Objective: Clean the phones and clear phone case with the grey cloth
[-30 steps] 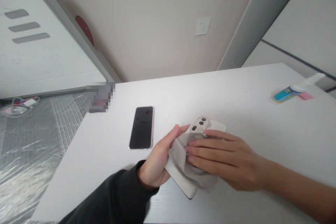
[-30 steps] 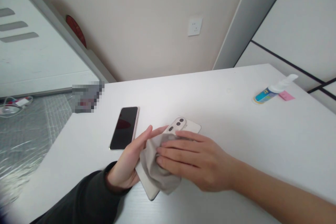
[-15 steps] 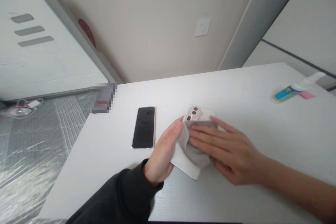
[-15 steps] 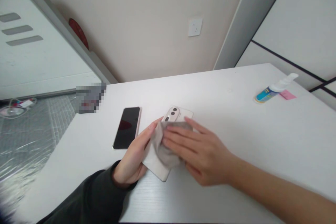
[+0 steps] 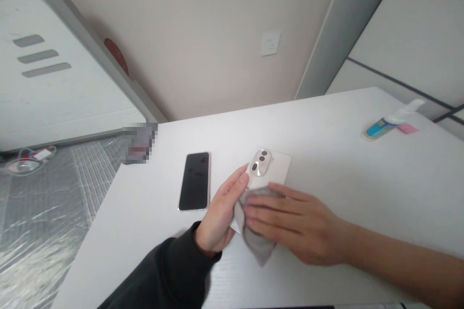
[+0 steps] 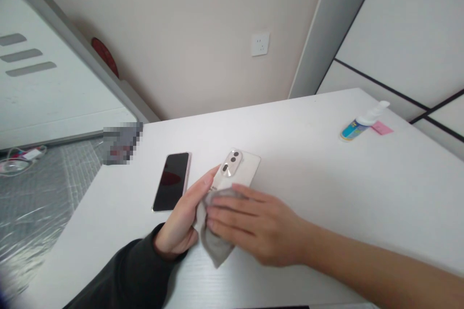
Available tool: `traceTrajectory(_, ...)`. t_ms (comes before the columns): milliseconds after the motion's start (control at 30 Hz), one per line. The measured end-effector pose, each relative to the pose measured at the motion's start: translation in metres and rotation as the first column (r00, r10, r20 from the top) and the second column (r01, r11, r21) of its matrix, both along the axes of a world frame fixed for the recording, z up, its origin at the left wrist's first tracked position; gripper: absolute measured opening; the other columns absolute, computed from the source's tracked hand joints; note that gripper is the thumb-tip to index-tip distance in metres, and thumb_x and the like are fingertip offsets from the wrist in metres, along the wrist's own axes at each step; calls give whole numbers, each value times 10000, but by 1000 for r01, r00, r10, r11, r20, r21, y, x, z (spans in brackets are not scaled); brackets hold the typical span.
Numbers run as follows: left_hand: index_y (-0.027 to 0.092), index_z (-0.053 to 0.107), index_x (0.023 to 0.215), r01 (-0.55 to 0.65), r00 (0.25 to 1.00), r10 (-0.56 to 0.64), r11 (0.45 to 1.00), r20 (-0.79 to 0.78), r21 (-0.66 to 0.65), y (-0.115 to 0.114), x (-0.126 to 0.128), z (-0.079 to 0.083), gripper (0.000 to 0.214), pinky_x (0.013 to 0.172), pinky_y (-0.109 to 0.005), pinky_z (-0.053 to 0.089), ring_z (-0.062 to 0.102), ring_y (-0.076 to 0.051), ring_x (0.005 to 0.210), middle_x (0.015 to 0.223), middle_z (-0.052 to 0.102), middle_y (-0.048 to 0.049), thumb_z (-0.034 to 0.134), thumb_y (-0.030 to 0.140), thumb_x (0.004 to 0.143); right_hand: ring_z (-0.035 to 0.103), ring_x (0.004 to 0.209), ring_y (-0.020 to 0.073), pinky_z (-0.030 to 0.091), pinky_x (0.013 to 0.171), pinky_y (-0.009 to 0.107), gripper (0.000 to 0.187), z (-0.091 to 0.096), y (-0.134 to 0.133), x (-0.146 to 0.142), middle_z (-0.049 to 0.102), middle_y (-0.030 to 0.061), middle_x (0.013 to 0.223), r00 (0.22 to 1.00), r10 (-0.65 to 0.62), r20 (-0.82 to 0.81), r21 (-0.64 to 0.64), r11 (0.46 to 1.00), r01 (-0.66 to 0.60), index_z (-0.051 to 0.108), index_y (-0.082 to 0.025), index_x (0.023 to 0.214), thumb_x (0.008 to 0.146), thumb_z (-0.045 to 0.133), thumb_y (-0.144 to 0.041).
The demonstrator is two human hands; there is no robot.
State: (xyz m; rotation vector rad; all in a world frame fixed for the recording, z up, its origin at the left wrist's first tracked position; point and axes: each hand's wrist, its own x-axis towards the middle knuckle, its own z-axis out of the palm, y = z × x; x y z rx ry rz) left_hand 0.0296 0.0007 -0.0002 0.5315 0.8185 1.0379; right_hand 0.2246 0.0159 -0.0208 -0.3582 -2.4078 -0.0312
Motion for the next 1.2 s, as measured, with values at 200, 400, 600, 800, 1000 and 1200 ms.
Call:
traceTrajectory(200,188,705,1282,44,999,-43,999,-32,18,2,-1,0,540,944,-325,553,707,-242,1049,1156,765,-78,798,463,826,483,1435,175,163,1288,431,517,1,16,14,672,102,1391,985,-170,33,-32,985,171,611,-108,1354,864,451,-72)
traceTrajectory(400,181,720,1250,31,992,-26,999,-120,42,2,-3,-2,590,914,-304,561,727,-233,989,1087,782,-86,850,489,764,409,1484,181,152,1282,471,667,-1,17,14,619,108,1454,989,-80,127,-97,991,92,557,-106,1427,771,446,-67)
traceTrajectory(600,191,665,1340,130,974,-110,987,-196,93,0,-4,-5,650,881,-359,581,744,-250,911,1046,785,-100,806,527,802,383,1500,207,105,1284,495,693,-4,18,12,576,134,1493,976,-179,124,-69,980,188,563,-101,1420,743,438,-26)
traceTrajectory(800,207,655,1359,141,977,-131,989,-171,51,-2,-1,-4,621,853,-373,590,741,-253,901,1054,783,-103,773,521,836,412,1485,241,134,1274,551,689,-4,16,10,575,127,1497,956,-251,154,-80,961,265,531,-105,1445,769,438,-16)
traceTrajectory(1000,227,626,1400,144,978,-135,989,-158,45,-2,-2,-2,643,839,-386,601,739,-268,915,1095,778,-110,763,519,844,476,1429,311,227,1216,646,724,-4,19,9,487,138,1573,913,-351,209,-104,920,378,476,-173,1491,779,458,-46)
traceTrajectory(1200,222,620,1404,52,984,-50,999,-173,6,-1,-3,2,659,863,-396,602,730,-291,973,1166,764,-111,775,506,830,303,1519,312,241,1216,627,829,-6,18,11,456,173,1576,929,-357,99,-166,915,369,393,-122,1518,697,456,-31)
